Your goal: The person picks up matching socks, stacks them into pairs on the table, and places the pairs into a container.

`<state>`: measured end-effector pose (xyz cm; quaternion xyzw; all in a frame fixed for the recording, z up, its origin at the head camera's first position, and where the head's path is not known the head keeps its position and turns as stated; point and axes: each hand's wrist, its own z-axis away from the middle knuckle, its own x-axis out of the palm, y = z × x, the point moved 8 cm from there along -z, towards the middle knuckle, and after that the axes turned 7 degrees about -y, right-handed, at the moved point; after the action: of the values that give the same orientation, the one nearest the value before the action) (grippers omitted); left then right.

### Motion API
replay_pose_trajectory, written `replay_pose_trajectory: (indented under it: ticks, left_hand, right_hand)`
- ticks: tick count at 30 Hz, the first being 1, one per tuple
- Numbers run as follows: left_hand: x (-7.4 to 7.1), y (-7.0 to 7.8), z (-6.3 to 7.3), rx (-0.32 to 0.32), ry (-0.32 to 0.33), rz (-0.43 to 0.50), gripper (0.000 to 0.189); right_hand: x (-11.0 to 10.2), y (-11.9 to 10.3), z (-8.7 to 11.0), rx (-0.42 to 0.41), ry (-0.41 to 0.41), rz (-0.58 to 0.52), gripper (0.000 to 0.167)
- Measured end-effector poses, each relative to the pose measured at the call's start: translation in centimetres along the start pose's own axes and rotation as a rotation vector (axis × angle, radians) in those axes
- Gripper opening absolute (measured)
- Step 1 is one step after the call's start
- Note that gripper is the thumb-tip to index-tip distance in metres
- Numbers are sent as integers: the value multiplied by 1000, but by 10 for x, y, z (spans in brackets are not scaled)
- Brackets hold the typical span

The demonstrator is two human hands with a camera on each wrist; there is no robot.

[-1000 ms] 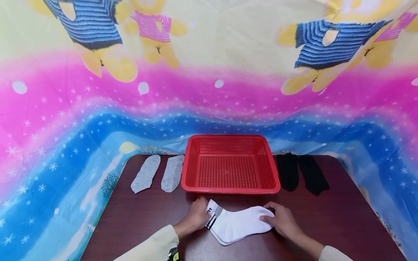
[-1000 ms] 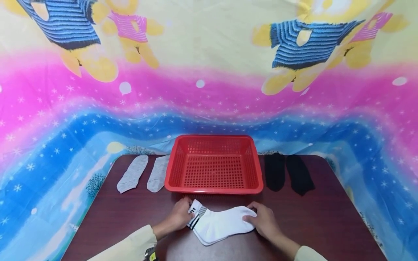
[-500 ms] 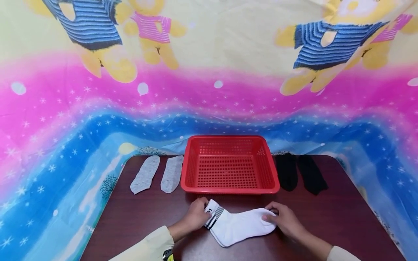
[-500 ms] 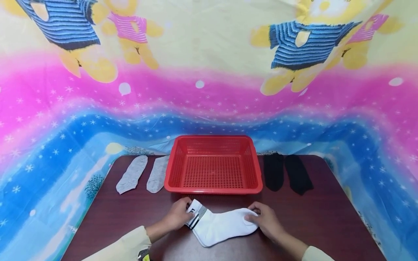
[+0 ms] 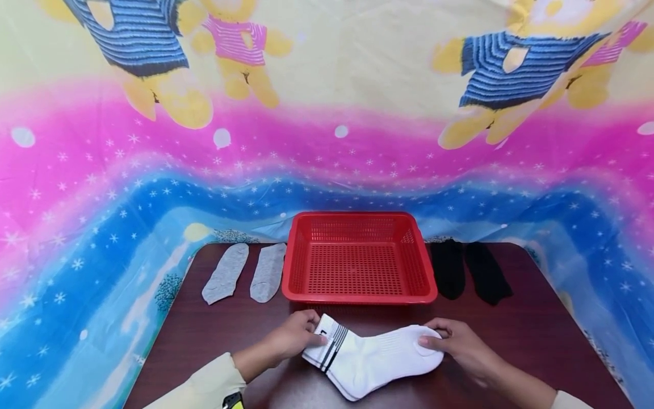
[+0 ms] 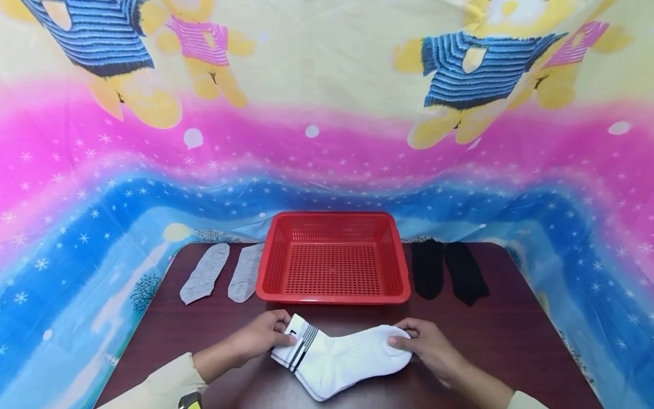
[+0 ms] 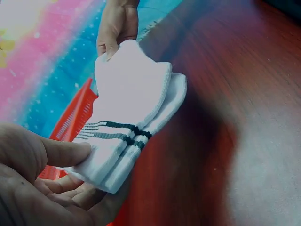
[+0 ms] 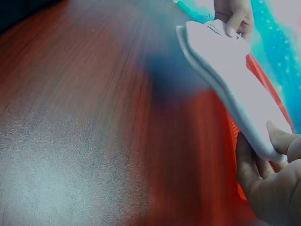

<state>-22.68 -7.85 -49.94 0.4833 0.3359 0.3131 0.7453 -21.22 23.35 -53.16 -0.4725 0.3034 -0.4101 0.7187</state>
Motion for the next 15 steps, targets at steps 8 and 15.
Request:
replay_pose_trajectory:
  ticks: [8,15]
  left_hand:
    - [-10,20,1,7,-9,-26,21]
    - [-26,47,0,-28,29,-35,29]
  right_hand:
    - [-4,-18,7,91,40,39,43]
    - [-25,-53,8,90,172,83,56]
